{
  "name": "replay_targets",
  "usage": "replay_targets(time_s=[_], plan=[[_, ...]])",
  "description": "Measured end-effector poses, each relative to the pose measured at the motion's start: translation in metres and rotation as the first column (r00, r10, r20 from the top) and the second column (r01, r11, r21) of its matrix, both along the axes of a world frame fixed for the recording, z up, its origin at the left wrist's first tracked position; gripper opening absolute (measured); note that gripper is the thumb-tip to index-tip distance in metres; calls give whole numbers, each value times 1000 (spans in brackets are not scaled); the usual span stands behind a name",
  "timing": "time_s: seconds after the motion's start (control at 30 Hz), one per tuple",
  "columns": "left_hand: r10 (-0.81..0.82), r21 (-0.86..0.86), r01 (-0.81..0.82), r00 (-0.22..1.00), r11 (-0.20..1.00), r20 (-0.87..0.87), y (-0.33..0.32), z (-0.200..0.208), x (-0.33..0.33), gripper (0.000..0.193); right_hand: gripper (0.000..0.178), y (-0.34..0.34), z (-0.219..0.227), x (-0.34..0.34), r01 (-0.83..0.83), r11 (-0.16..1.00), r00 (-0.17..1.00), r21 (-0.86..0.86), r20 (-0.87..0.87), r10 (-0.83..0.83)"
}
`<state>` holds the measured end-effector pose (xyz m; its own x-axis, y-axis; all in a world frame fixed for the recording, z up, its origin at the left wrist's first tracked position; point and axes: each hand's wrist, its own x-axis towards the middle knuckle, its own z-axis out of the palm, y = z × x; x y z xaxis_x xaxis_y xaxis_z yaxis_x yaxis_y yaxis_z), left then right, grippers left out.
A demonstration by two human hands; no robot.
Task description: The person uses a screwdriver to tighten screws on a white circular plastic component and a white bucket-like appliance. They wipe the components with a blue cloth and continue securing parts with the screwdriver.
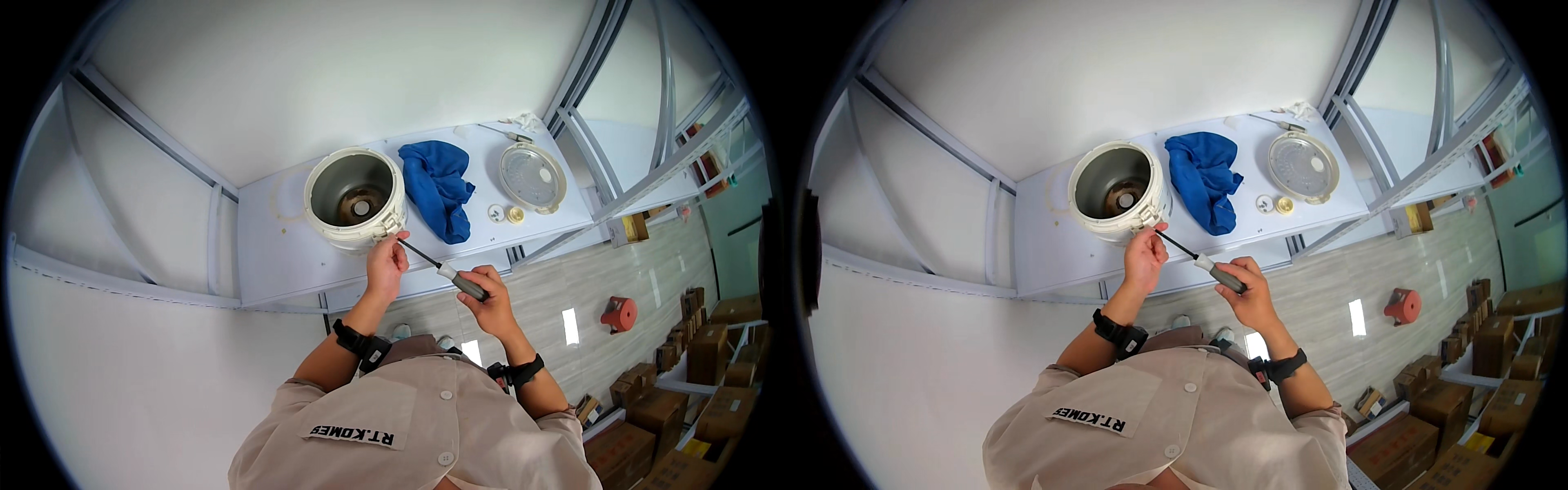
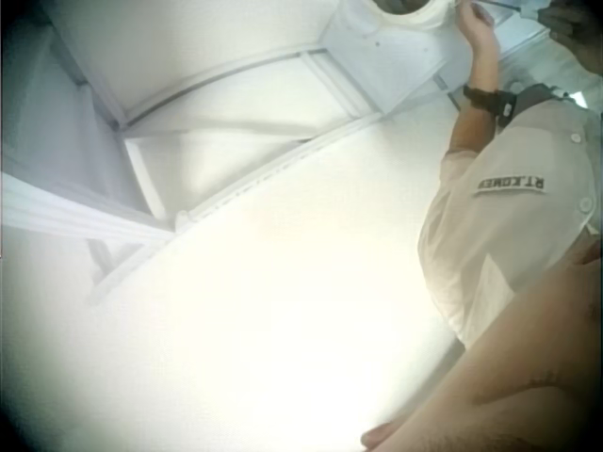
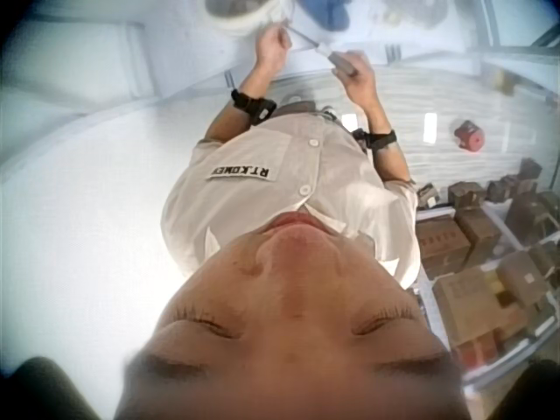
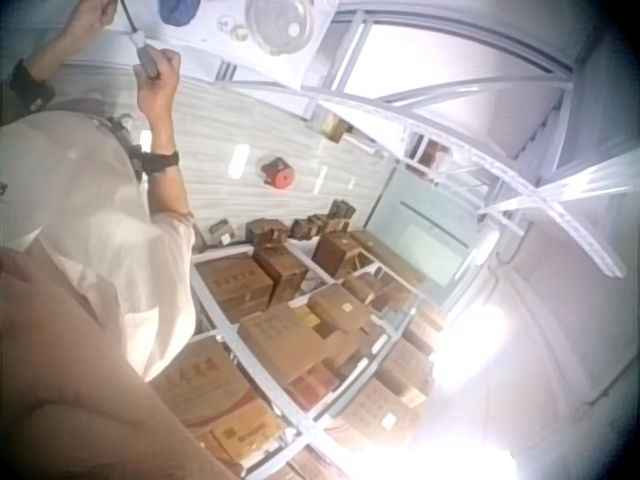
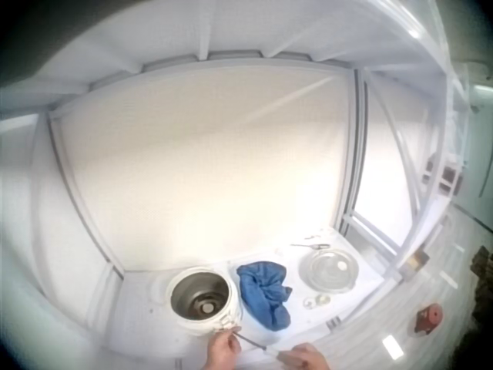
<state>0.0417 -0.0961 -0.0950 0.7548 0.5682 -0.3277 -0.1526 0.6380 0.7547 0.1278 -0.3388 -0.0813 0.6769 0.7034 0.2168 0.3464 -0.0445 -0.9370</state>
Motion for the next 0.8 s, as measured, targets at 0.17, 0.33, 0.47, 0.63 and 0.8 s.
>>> replay_targets(time_s=[0.17, 0.33, 0.47, 0.63, 0.8], plan=[[-1, -91, 5, 999, 996, 42, -2, 14, -2, 73, 46, 0, -2, 1, 0, 1000, 1000, 15, 4, 0], [-3, -124, 3, 1000, 992, 0, 1, 13, -1, 76, 45, 0, 0, -1, -7, 1000, 1000, 18, -15, 8], [-12, -99, 13, 1000, 995, 9, 1, 5, -1, 67, 46, -2, -2, 0, -12, 1000, 1000, 27, -20, 13], [-15, -77, 19, 999, 997, 42, 0, 2, -3, 59, 46, -5, -3, 0, -10, 999, 999, 46, -33, 11], [13, -114, -6, 998, 993, 56, -3, -5, -4, 56, 47, -7, -4, 1, -12, 999, 999, 34, -34, 13]])
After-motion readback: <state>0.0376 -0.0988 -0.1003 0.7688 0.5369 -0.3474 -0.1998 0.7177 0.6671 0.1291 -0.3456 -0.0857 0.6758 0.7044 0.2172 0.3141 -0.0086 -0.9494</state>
